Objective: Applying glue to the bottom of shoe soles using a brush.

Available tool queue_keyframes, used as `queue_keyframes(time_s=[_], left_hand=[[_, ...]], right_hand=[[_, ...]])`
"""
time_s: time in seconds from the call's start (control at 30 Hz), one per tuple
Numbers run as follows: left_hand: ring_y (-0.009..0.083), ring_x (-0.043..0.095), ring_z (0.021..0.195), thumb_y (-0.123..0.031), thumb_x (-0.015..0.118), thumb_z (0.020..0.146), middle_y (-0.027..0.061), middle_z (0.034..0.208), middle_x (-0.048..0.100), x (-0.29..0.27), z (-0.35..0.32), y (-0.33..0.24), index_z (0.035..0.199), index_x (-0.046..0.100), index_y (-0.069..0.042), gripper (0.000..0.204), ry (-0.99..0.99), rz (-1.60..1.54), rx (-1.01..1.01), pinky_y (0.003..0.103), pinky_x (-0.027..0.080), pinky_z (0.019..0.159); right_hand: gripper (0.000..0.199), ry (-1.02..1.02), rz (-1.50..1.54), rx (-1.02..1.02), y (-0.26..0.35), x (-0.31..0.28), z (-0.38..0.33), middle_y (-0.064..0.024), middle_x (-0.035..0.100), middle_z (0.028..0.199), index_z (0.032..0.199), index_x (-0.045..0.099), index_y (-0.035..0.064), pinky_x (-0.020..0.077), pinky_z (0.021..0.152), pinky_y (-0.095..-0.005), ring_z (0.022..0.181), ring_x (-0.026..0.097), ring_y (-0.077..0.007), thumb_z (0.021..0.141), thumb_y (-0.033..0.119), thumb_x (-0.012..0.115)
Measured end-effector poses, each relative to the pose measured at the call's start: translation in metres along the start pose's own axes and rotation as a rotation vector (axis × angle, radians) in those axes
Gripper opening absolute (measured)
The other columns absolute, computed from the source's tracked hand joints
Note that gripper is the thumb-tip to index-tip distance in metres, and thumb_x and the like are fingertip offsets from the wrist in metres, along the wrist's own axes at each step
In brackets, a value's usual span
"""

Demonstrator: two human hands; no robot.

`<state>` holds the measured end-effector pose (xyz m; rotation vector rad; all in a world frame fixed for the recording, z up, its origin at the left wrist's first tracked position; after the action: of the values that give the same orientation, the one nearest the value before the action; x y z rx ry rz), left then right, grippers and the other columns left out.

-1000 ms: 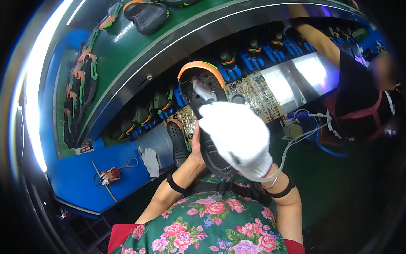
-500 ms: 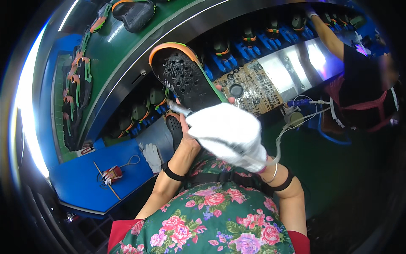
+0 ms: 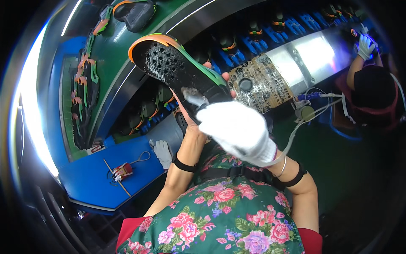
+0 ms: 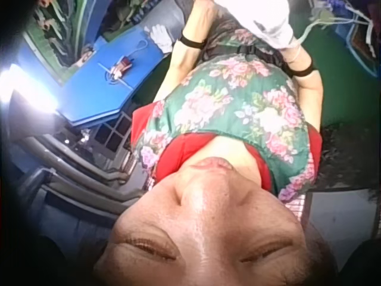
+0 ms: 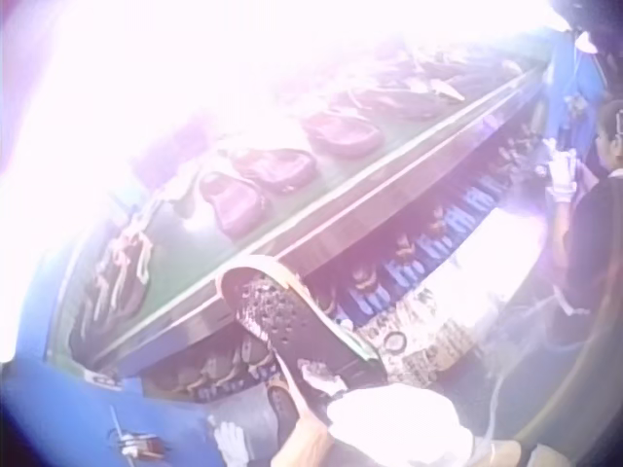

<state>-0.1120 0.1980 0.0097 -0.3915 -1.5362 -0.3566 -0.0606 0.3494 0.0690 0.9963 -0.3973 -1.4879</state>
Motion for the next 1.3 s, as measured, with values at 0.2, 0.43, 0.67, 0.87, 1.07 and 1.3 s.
queue_keyframes(time_s=[0.2,0.43,0.67,0.87,1.07,1.3], left_hand=[[0.0471,0.061,0.125,-0.087,0.051,0.087,0.0308,0.138,0.06,-0.009,0.004,-0.003,0.155,0.042,-0.011,0.102,0.093,0.046,-0.019,0.064,0.055,0.099],[0.0438,0.061,0.126,-0.089,0.051,0.086,0.0296,0.14,0.059,-0.007,0.004,-0.004,0.156,0.041,-0.011,0.105,0.063,0.03,-0.005,0.063,0.055,0.099],[0.0435,0.055,0.133,-0.089,0.054,0.084,0.0274,0.148,0.052,-0.007,0.014,-0.002,0.16,0.033,-0.007,0.114,0.051,0.113,0.019,0.063,0.054,0.102],[0.0529,0.055,0.13,-0.084,0.062,0.083,0.0258,0.163,0.034,-0.017,0.002,-0.014,0.164,0.026,-0.005,0.118,0.052,0.099,-0.192,0.065,0.053,0.102],[0.0526,0.059,0.121,-0.086,0.058,0.083,0.0287,0.153,0.044,-0.018,0.008,-0.023,0.16,0.032,-0.002,0.117,0.089,0.217,-0.206,0.063,0.056,0.096],[0.0525,0.061,0.119,-0.084,0.051,0.088,0.0355,0.149,0.043,-0.016,0.002,-0.029,0.161,0.033,-0.003,0.111,-0.053,0.419,-0.356,0.058,0.06,0.092]], right_hand=[[0.026,-0.015,0.184,0.053,-0.004,-0.007,-0.004,-0.0104,0.079,0.107,0.104,0.082,0.0095,0.0603,0.084,-0.04,0.098,0.076,-0.0276,0.08,0.001,0.082],[0.025,0.067,0.294,0.007,0.001,-0.008,-0.012,-0.0091,0.079,0.106,0.102,0.081,0.0093,0.0605,0.082,-0.0377,0.096,0.076,-0.0271,0.079,0.003,0.084],[0.035,0.061,0.089,-0.05,-0.008,-0.006,-0.028,-0.0072,0.078,0.115,0.115,0.079,0.0112,0.0604,0.086,-0.0381,0.103,0.075,-0.0278,0.081,0.004,0.081],[0.019,0.05,0.348,0.113,-0.021,-0.022,-0.017,-0.0077,0.079,0.104,0.1,0.082,0.0115,0.0605,0.082,-0.0372,0.093,0.076,-0.0269,0.082,0.006,0.08],[0.026,0.201,0.271,-0.031,-0.008,-0.011,-0.027,-0.0072,0.079,0.108,0.107,0.079,0.011,0.0614,0.082,-0.037,0.096,0.075,-0.0245,0.082,0.008,0.081],[0.023,0.198,0.247,0.052,-0.013,-0.027,-0.018,-0.01,0.079,0.107,0.108,0.08,0.0064,0.0608,0.084,-0.0369,0.098,0.076,-0.027,0.085,0.005,0.079]])
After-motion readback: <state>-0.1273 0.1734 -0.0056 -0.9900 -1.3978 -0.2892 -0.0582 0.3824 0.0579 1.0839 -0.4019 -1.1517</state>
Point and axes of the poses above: each hand's wrist, its own z-axis towards the middle knuckle, its own x-axis out of the palm, y = z × x, the point moved 2 cm from there along z, towards the middle knuckle
